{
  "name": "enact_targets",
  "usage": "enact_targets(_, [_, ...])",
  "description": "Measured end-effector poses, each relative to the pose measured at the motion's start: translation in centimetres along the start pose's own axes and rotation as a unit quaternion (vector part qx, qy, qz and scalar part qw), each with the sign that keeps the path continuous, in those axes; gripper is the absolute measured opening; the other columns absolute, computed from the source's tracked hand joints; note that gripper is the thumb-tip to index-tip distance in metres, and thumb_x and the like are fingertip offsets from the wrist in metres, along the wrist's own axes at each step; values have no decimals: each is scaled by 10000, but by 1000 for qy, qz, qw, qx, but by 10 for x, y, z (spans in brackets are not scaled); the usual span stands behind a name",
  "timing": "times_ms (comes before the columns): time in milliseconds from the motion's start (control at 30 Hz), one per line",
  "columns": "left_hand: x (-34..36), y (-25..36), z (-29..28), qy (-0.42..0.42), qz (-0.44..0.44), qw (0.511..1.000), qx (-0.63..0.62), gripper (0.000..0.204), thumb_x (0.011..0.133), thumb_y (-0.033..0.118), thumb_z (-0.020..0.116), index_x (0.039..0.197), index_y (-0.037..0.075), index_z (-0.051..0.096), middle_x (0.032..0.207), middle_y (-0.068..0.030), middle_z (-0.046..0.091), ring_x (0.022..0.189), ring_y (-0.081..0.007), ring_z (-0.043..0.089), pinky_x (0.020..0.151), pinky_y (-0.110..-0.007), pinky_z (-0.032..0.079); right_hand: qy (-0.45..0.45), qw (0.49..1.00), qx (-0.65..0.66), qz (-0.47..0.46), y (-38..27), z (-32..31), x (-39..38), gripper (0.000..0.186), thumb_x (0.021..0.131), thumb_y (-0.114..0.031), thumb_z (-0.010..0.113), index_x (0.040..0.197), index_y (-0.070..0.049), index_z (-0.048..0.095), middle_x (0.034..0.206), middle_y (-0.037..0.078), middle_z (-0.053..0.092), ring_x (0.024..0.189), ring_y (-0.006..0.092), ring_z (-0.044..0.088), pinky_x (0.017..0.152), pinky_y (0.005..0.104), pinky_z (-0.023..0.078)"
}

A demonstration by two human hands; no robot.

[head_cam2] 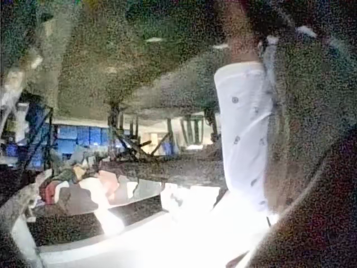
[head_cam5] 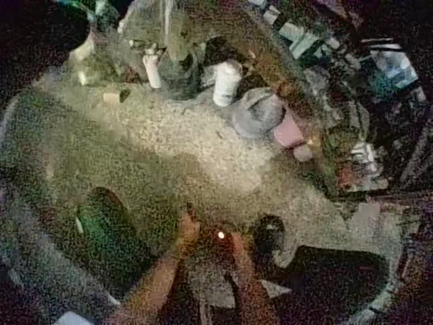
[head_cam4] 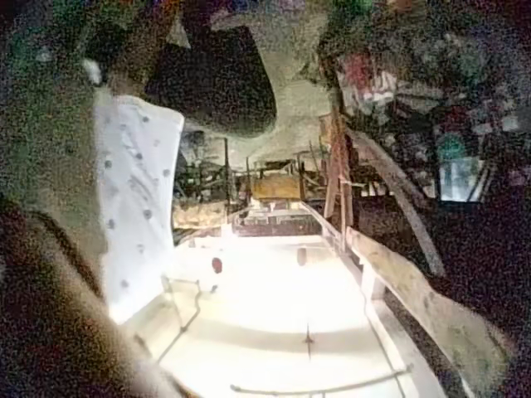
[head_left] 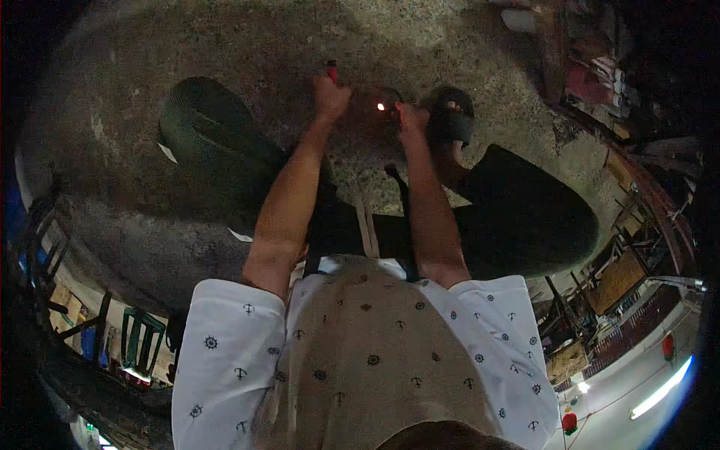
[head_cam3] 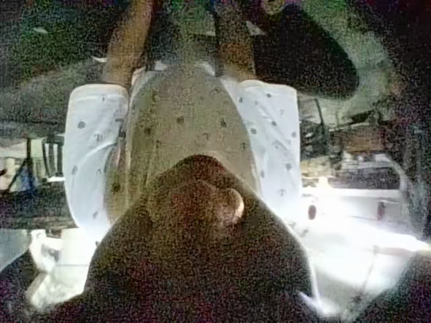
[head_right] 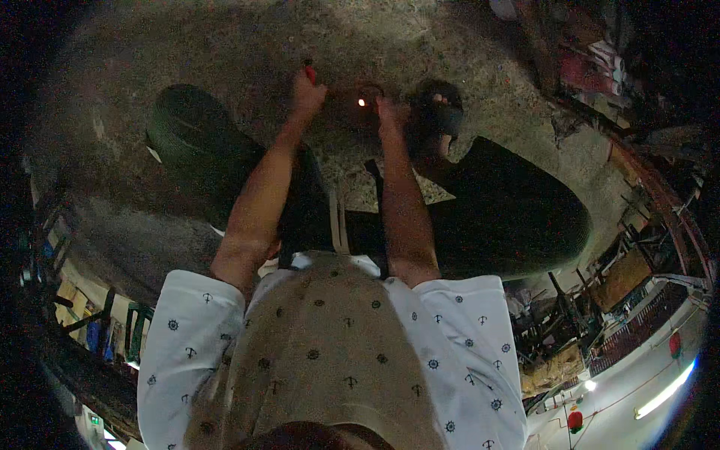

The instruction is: Melting and sealing the edge of a small black leather or rubber object using a lighter.

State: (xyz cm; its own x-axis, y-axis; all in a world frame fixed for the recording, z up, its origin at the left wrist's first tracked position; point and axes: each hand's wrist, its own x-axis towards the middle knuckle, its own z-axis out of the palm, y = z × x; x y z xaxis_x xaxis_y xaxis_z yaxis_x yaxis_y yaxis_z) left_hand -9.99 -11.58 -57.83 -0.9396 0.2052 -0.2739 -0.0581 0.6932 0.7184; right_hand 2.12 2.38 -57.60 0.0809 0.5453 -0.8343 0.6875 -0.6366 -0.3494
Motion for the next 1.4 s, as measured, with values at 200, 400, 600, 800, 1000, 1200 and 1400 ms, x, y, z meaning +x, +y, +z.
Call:
enact_targets(200, [29, -6, -16, -230, -109, 967, 18, 204, 727, 61, 579, 884, -19, 477, 788, -131, 512, 706, -266, 532, 681, -383, 445, -120, 980, 95, -127, 29, 4, 50, 236, 771, -102, 687, 957, -16, 569, 870, 111, 548, 665, 171, 530, 634, 356, 468])
enact_targets(400, [20, -11, -12, -206, -138, 967, -64, 270, 810, 189, 594, 945, -40, 546, 837, -177, 564, 819, -286, 596, 720, -410, 464, 46, 997, -54, 8, -7, 12, 11, 204, 744, -171, 698, 835, -24, 589, 938, 79, 589, 902, 241, 532, 861, 466, 384])
enact_targets(600, [16, 32, 10, -278, -116, 953, 24, 238, 870, 229, 555, 803, 3, 520, 615, -68, 515, 556, -198, 510, 547, -365, 416, -64, 996, 1, 58, -7, -27, 48, 224, 730, -207, 701, 870, -53, 617, 903, 80, 599, 976, 285, 506, 864, 513, 365])
enact_targets(800, [12, 13, 8, -282, -90, 955, -15, 309, 886, 288, 494, 799, -3, 553, 652, -92, 479, 635, -237, 509, 604, -402, 409, -80, 997, 9, 4, -7, -14, 10, 197, 752, -251, 683, 838, -80, 637, 821, 61, 600, 874, 236, 527, 851, 465, 343])
enact_targets(1000, [13, 13, 13, -293, -119, 949, -2, 324, 873, 294, 527, 820, -24, 554, 675, -102, 517, 634, -245, 528, 603, -403, 418, -25, 997, -54, 46, -14, -11, 15, 167, 762, -237, 685, 820, -84, 651, 900, 74, 608, 787, 208, 549, 845, 444, 335])
enact_targets(1200, [15, 24, 28, -304, -112, 945, -40, 368, 864, 308, 543, 839, -58, 560, 671, -127, 538, 636, -277, 556, 602, -408, 432, -156, 983, 33, -88, 16, -39, 60, 574, 735, -295, 710, 1211, -41, 513, 1350, 161, 360, 1246, 306, 345, 1004, 535, 224])
enact_targets(1400, [20, -2, 26, -290, -134, 948, 4, 411, 861, 352, 555, 900, -57, 563, 778, -172, 574, 759, -310, 589, 656, -422, 447, -55, 993, -55, 91, -15, -15, 11, 701, 731, -281, 720, 1301, -29, 399, 1373, 180, 331, 1278, 327, 301, 1009, 548, 218])
